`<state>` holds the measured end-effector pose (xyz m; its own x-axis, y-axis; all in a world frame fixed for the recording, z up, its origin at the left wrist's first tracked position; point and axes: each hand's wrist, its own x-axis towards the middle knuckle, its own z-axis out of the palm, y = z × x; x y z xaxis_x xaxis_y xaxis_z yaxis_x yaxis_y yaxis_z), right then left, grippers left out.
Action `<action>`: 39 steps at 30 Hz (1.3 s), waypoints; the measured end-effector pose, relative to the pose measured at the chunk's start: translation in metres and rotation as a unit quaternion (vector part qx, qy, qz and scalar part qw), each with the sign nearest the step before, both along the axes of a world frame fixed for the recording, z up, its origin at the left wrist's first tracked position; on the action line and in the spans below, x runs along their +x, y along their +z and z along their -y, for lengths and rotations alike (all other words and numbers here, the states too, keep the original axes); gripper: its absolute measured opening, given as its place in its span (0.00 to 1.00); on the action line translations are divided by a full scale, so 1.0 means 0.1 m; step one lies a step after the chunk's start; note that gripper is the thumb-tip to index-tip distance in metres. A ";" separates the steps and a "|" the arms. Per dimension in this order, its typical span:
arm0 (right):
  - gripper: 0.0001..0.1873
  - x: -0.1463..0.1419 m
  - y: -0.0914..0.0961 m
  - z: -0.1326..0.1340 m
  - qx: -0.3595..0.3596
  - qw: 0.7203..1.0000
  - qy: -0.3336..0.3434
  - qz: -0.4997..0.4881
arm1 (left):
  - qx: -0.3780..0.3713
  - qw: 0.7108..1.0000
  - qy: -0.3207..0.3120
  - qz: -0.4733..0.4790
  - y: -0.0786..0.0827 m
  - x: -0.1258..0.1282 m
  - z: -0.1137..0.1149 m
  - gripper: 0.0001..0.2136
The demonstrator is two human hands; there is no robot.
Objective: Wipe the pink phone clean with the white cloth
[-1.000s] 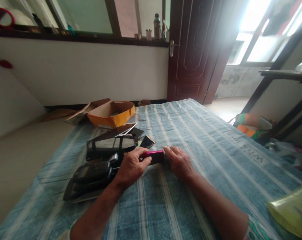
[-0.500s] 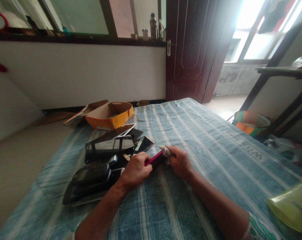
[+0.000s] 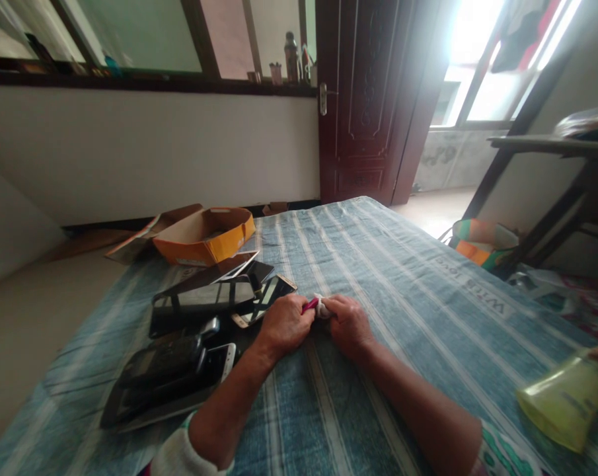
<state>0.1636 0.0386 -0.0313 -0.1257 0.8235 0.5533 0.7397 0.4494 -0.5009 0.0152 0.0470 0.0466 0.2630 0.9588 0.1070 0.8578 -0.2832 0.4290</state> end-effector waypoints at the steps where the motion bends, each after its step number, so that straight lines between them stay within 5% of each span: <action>1: 0.20 0.01 -0.01 0.00 0.002 1.000 -0.005 0.018 | -0.001 1.000 -0.001 -0.009 0.00 0.00 0.00 0.10; 6: 0.19 0.03 0.01 -0.02 -0.006 1.000 -0.006 0.016 | 0.018 0.999 -0.013 0.029 -0.03 -0.04 0.02 0.09; 10: 0.22 0.06 0.11 -0.05 -0.017 0.993 0.016 -0.119 | 0.082 0.985 -0.037 0.147 -0.07 -0.02 0.04 0.06; 15: 0.22 0.10 0.27 -0.06 0.059 0.975 0.030 -0.214 | 0.136 0.949 -0.087 0.270 -0.10 0.05 0.02 0.06; 28: 0.18 -0.03 0.44 0.13 0.195 0.977 0.069 -0.057 | 0.094 0.958 -0.111 0.248 0.11 -0.18 0.12 0.06; 39: 0.28 -0.17 0.26 0.13 0.037 0.965 0.130 -0.223 | 0.053 0.973 -0.068 0.214 0.19 -0.37 0.26 0.09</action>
<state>0.1468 0.0255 -0.0052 -0.0586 0.7526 0.6558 0.3153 0.6373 -0.7032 -0.0222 0.0214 0.0656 0.2959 0.8963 0.3304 0.5580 -0.4429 0.7017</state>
